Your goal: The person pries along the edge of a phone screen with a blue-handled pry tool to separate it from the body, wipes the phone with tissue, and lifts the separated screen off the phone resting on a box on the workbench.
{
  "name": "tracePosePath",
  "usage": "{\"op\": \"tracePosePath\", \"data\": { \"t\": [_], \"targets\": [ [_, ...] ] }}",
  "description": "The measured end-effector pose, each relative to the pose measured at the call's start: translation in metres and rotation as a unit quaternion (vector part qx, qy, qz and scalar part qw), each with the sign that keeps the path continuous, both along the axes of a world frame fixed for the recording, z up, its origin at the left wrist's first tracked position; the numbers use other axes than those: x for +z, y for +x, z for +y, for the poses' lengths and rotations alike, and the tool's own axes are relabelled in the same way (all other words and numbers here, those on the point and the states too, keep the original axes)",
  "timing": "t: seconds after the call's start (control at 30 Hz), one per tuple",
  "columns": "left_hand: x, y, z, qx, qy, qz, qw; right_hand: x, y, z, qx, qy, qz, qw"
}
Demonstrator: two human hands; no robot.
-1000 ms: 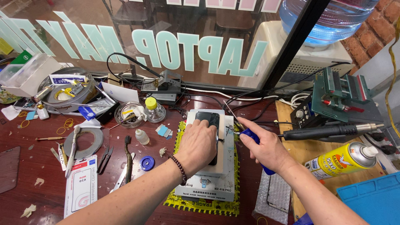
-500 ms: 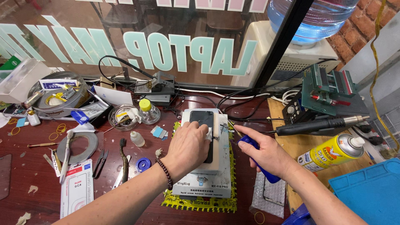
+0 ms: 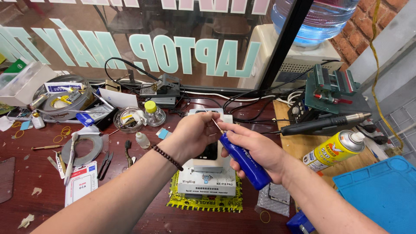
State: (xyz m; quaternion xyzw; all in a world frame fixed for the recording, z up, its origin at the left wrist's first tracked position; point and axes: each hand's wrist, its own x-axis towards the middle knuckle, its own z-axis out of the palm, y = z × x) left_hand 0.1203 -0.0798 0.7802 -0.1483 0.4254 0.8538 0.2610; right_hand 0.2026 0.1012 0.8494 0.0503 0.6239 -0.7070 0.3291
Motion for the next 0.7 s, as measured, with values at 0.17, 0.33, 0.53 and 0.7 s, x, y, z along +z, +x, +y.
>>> {"op": "tracePosePath", "data": {
  "t": [0.17, 0.33, 0.53, 0.7],
  "targets": [
    [-0.005, -0.013, -0.014, 0.034, 0.053, -0.032, 0.997, 0.004, 0.004, -0.022, -0.012, 0.022, 0.005, 1.0],
    [-0.01, -0.02, -0.028, 0.047, 0.141, -0.086, 0.985, 0.0, 0.002, -0.046, -0.05, -0.026, -0.046, 0.997],
    [-0.029, -0.03, -0.032, 0.028, 0.155, -0.143, 0.977, -0.008, 0.011, -0.065, -0.129, -0.098, -0.127, 0.979],
    [-0.04, -0.053, -0.008, 0.048, 0.114, -0.167, 0.978, -0.006, 0.012, -0.079, -0.163, -0.065, -0.096, 0.98]
  ]
}}
